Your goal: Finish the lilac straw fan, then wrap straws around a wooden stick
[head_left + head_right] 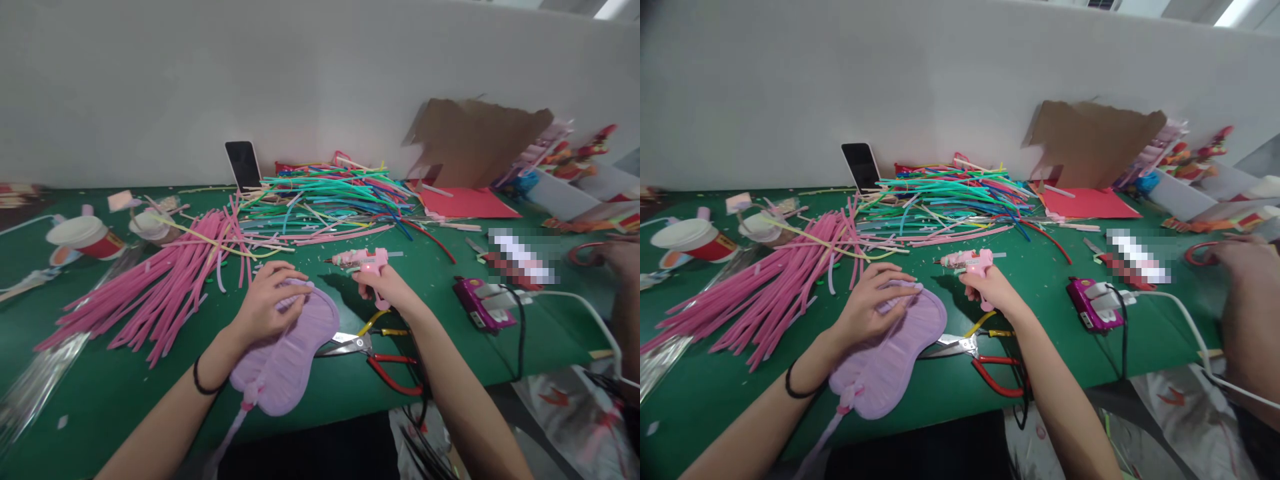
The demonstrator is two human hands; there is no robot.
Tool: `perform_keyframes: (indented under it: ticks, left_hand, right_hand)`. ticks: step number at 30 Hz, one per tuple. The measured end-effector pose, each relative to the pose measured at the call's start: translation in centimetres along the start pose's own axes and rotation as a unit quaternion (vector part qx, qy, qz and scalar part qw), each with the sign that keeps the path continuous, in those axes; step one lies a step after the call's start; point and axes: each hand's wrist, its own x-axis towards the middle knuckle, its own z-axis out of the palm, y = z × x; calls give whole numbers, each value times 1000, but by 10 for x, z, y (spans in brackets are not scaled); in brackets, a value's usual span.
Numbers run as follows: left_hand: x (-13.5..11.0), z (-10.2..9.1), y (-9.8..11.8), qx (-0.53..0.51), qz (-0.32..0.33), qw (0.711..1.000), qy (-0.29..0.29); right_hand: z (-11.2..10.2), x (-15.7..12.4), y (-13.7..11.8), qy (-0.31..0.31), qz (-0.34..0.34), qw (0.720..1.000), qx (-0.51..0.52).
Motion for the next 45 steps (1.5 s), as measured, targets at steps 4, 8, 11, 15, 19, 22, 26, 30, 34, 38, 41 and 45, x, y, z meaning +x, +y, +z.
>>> perform_keyframes:
  ticks: [4, 8, 11, 15, 19, 22, 26, 30, 34, 38, 41, 45]
  left_hand:
    - [0, 1, 1, 50, 34, 998, -29]
    - [-1, 3, -1, 71, 42, 996, -33]
    - [-1, 3, -2, 74, 50, 995, -33]
    - [-1, 5, -2, 63, 47, 996, -30]
    - [0, 7, -4, 17, -26, 999, 37]
    - [2, 6, -6, -20, -71, 996, 55]
    - [4, 4, -6, -65, -47, 997, 11]
    - [2, 6, -6, -37, -38, 999, -3]
    - [3, 7, -6, -50, -64, 997, -2]
    - [3, 1, -12, -22, -127, 991, -19]
    - [0, -3, -18, 19, -152, 980, -124]
    - [-2, -10, -21, 57, -173, 964, -192]
  right_hand:
    - [0, 0, 1, 10, -5, 1000, 6]
    - [1, 0, 0, 15, -4, 1000, 8]
    - [1, 0, 0, 13, -5, 1000, 11]
    - [2, 0, 0, 13, 4, 1000, 6]
    - [1, 0, 1, 12, 4, 1000, 5]
    - [1, 0, 2, 15, 4, 1000, 6]
    - [1, 0, 1, 17, 4, 1000, 11]
    - [1, -1, 0, 12, -5, 1000, 5]
    - [2, -1, 1, 2, -10, 1000, -12]
    - [4, 2, 4, 65, -67, 984, -149]
    - [6, 4, 9, 165, -157, 921, -315]
    - [4, 9, 20, 195, -145, 847, -473]
